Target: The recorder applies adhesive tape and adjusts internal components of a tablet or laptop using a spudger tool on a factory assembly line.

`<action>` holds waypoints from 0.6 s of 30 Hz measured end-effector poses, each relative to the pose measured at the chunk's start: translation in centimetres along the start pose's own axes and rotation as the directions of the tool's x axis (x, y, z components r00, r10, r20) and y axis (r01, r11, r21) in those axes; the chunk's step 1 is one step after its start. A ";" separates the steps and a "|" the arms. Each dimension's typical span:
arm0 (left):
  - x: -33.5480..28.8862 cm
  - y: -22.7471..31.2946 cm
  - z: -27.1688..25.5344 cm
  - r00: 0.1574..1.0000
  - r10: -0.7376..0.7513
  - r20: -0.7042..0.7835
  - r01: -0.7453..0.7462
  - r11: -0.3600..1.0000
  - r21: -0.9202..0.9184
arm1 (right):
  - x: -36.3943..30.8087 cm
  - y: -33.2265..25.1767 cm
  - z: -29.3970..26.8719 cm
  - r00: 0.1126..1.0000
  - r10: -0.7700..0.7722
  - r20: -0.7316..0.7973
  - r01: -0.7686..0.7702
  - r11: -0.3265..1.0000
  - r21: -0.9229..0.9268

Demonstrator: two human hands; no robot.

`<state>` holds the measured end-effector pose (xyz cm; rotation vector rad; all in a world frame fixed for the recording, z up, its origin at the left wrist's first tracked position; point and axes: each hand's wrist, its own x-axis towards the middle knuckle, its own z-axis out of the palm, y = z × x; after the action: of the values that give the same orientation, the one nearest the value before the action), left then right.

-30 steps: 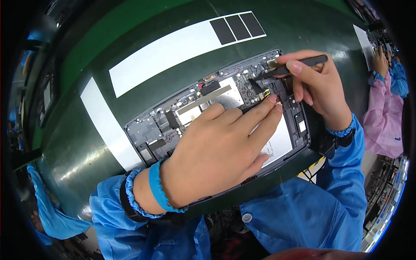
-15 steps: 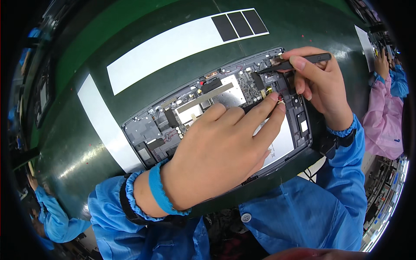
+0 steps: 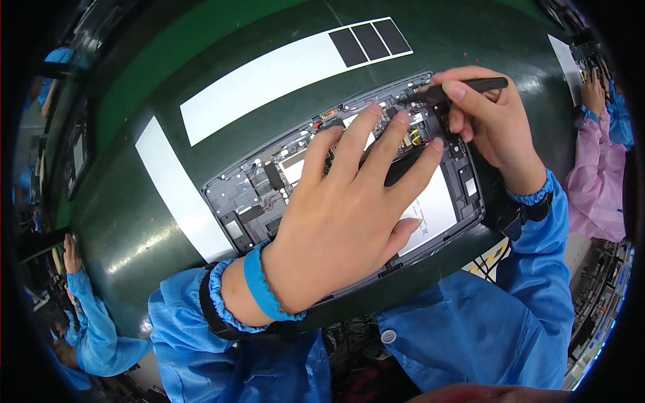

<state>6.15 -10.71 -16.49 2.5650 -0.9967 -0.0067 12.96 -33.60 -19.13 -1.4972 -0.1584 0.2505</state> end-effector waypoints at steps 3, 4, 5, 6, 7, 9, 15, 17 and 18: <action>0.1 -0.1 0.1 1.000 -0.015 0.003 0.015 0.999 -0.043 | 0.0 0.0 0.2 0.996 -0.067 -0.057 0.065 0.997 -0.033; 0.1 -0.2 0.0 1.000 -0.010 0.001 0.010 0.999 -0.038 | -0.1 -0.1 0.2 0.993 -0.091 -0.074 0.087 0.995 -0.055; 0.1 -0.3 -0.1 1.000 0.004 -0.006 -0.004 0.999 -0.040 | 0.0 -0.2 0.2 0.992 -0.098 -0.076 0.094 0.994 -0.056; 0.1 -0.4 -0.1 1.000 0.018 -0.015 -0.019 0.999 -0.040 | 0.1 -0.3 0.1 0.989 -0.127 -0.075 0.123 0.991 -0.055; 0.0 -0.5 -0.1 0.999 0.024 -0.023 -0.024 0.999 -0.033 | 0.3 -0.3 -0.1 0.985 -0.157 -0.073 0.154 0.987 -0.054; -0.3 -0.6 0.2 0.999 0.031 -0.031 -0.031 1.000 -0.001 | 1.0 0.4 -0.6 0.975 -0.206 -0.078 0.200 0.976 -0.081; -1.2 -1.8 -2.1 0.978 0.127 -0.163 -0.146 0.983 -0.108 | 2.9 0.7 -2.3 0.808 -0.459 -0.369 0.342 0.876 -0.340; -1.4 -2.6 -6.5 0.963 0.062 -0.261 -0.106 0.982 -0.157 | 3.4 1.1 -4.9 0.777 -0.494 -0.391 0.353 0.855 -0.379; -1.9 -1.8 -7.7 0.931 -0.028 -0.365 -0.098 0.942 -0.320 | 3.4 1.4 -6.0 0.776 -0.486 -0.401 0.337 0.858 -0.386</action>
<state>7.00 -5.58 -10.27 2.1335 -0.8171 0.2790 17.67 -38.44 -21.09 -1.7291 -0.1203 -0.5411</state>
